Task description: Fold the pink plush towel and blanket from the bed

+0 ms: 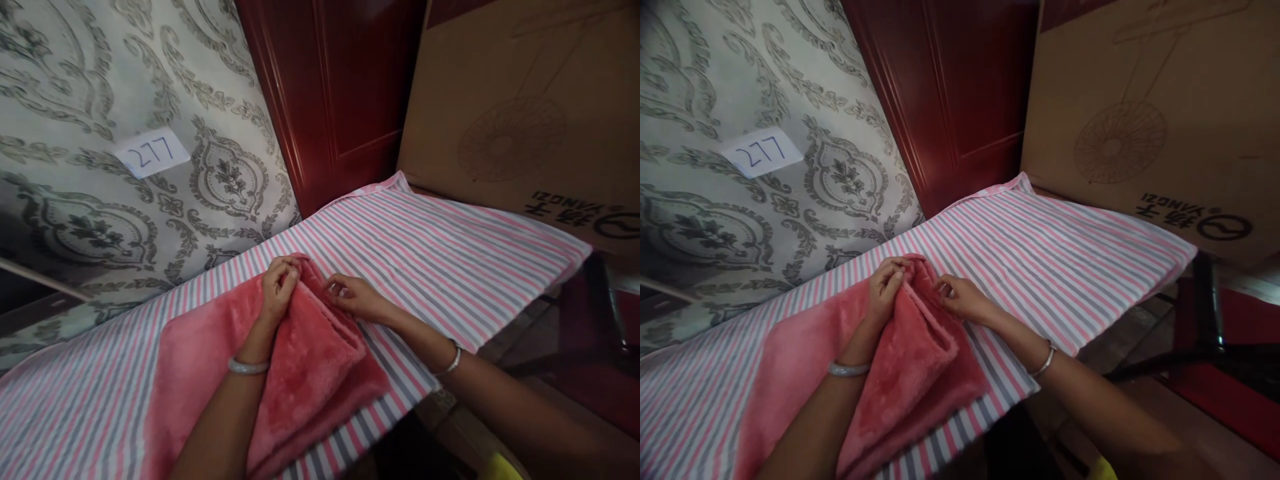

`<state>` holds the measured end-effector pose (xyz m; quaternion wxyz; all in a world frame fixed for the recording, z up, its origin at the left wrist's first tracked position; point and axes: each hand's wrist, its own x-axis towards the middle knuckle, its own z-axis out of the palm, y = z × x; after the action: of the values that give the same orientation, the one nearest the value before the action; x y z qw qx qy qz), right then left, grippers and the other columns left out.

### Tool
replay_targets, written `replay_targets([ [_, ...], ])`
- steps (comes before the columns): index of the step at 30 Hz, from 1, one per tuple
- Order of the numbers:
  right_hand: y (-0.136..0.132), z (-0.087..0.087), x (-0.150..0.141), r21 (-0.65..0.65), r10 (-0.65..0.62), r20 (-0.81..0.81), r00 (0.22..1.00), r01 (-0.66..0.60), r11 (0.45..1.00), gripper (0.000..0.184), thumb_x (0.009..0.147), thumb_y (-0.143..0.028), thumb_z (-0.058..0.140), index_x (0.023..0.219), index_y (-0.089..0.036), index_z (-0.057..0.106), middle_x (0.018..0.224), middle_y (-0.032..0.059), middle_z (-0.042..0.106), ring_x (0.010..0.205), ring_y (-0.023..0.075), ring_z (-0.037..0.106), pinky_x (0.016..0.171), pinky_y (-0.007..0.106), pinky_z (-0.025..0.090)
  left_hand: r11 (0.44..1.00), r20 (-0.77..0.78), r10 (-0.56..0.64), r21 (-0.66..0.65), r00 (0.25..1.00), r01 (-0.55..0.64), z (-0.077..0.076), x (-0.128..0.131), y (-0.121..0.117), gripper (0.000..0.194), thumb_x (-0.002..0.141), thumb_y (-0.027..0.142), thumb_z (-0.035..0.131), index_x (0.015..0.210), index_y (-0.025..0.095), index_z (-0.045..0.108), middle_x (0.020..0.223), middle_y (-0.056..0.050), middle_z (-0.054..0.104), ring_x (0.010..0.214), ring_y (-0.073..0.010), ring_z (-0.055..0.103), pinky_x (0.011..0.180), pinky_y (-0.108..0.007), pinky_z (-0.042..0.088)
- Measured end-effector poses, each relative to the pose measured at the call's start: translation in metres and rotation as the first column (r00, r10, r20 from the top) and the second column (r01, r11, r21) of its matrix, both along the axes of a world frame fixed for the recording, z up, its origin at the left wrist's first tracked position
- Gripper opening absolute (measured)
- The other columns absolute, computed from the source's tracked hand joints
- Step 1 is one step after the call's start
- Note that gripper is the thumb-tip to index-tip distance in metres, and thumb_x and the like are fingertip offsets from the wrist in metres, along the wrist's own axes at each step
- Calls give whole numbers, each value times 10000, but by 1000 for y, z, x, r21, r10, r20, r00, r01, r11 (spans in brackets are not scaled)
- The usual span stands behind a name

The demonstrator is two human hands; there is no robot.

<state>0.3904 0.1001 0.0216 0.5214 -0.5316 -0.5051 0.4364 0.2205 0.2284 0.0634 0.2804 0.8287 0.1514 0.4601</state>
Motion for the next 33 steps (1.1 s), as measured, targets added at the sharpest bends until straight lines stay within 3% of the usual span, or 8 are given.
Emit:
replay_targets([
  [6,-12,-5,-18,208,-84,301,950,20,978,291,766,-150,601,1029,-212,708,946,49,696,824,203,629,716,292,485,1000,4,-10,-7,1000,10,-1,0,1,352,942,456,540,684,219,559,929,-66,671,919,-223,633,858,-408,510],
  [10,-15,2,-26,250,-102,384,918,2,968,280,828,-165,591,1066,-232,722,941,43,710,822,216,626,741,302,462,1000,17,-16,-13,1000,16,-2,0,1,344,944,438,543,680,218,551,927,-64,671,914,-222,632,862,-406,507],
  [18,-16,18,-40,-55,40,550,834,-12,998,310,964,-307,501,1200,-219,682,1129,97,707,921,264,665,767,322,480,1000,-37,5,8,999,-4,-1,0,-1,318,958,404,521,714,203,561,974,-69,662,962,-214,633,902,-400,504],
  [21,-23,12,-39,-55,34,521,853,-6,998,381,942,-327,517,1283,-213,642,1198,115,687,982,281,661,819,337,495,996,-128,-51,63,990,59,1,3,-4,274,966,405,509,816,204,620,1071,-91,679,1077,-235,627,981,-438,491],
  [25,-37,2,-26,201,75,320,944,-146,969,321,890,-289,502,1105,-226,732,1184,86,688,1029,256,649,900,340,503,972,-222,-218,41,950,233,1,4,-4,330,985,434,472,1158,234,669,1336,-114,647,1308,-264,553,1117,-496,424],
  [29,-52,-9,-9,179,42,79,996,-55,982,294,880,-275,486,999,-217,749,1019,51,726,931,215,672,834,324,536,994,-68,102,38,992,-99,-4,3,0,381,1018,401,374,1167,207,666,1302,-117,666,1258,-248,594,1101,-480,446],
  [31,-57,-11,-5,129,-53,14,998,51,990,320,873,-285,509,1096,-214,727,1039,54,731,904,205,676,801,320,551,942,-179,318,168,931,-290,-8,5,1,383,1001,399,403,1178,182,665,1290,-140,665,1263,-281,578,1114,-517,417],
  [33,-61,-7,-6,137,-147,16,989,144,980,353,877,-297,519,1163,-208,705,1055,67,731,882,200,675,791,325,558,901,-408,411,316,815,-296,-10,9,-2,422,986,398,431,1285,168,621,1348,-161,632,1314,-323,530,1133,-570,367],
])
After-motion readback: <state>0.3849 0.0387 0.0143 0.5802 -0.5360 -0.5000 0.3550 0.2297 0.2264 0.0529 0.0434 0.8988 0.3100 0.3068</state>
